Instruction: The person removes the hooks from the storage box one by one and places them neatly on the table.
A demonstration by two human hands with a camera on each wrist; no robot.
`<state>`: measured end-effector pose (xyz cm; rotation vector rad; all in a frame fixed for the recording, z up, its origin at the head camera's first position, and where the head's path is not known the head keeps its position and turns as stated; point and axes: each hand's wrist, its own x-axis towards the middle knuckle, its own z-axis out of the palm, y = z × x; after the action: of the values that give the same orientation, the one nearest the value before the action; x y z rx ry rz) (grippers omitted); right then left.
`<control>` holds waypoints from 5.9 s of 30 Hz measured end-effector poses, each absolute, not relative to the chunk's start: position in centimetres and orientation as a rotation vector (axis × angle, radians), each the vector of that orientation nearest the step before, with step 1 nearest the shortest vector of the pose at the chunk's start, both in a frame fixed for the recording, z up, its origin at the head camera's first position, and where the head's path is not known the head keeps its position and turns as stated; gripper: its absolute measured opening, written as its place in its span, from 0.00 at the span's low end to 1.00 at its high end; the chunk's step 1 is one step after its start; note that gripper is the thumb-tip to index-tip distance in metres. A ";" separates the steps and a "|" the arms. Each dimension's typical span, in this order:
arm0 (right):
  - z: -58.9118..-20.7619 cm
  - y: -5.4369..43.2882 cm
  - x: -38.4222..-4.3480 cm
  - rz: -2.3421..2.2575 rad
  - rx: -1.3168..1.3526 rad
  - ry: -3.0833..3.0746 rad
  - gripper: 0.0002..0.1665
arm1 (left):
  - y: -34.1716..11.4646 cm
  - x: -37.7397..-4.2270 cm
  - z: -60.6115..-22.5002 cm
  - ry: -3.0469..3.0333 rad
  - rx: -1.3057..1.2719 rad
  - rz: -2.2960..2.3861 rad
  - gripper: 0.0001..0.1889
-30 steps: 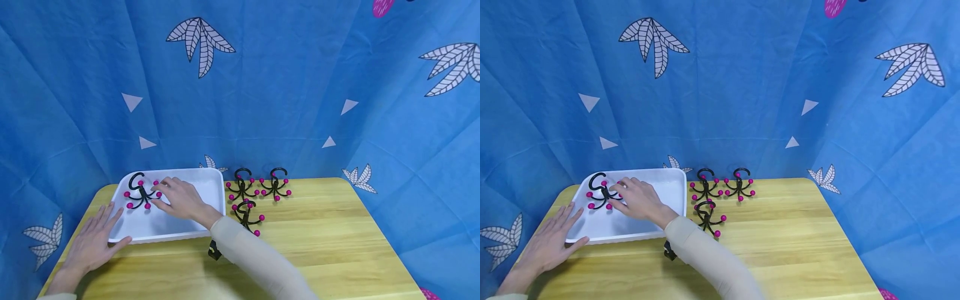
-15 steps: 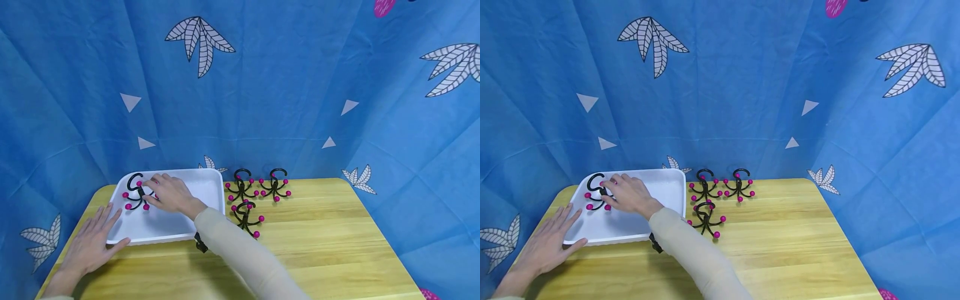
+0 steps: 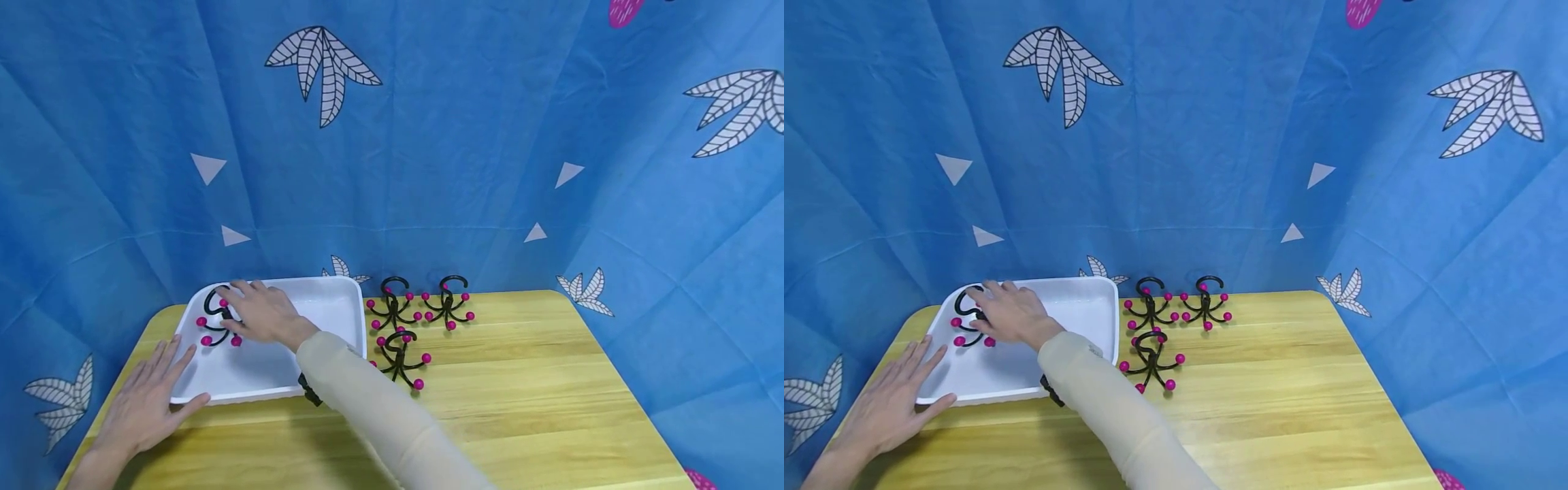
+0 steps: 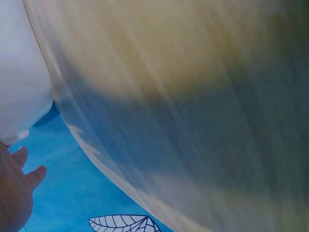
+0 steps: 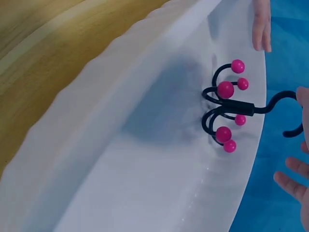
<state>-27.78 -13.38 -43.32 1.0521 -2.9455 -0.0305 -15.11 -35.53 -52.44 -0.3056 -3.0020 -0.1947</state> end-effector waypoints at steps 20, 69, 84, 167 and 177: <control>-43.4 -14.5 -28.1 -0.122 1.050 -2.987 0.41 | -35.4 -15.0 -52.5 -3.008 -0.295 -0.199 0.56; -43.1 -9.8 -26.4 -0.021 1.193 -2.643 0.18 | -35.5 -14.8 -52.7 -2.962 -0.324 -0.184 0.55; -40.9 -7.1 -24.1 0.104 1.143 -2.554 0.16 | -35.8 -14.6 -52.7 -2.935 -0.328 -0.191 0.53; -41.2 23.6 -11.8 0.444 0.956 -2.253 0.22 | -35.8 -15.0 -52.4 -2.919 -0.370 -0.263 0.52; -42.1 25.8 -14.2 0.392 0.881 -2.296 0.04 | -35.8 -14.9 -52.4 -2.919 -0.367 -0.247 0.52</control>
<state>-14.17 25.76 -42.14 0.8808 -2.2963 0.3916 -14.86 -35.76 -52.44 -0.3666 -2.9193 -0.2465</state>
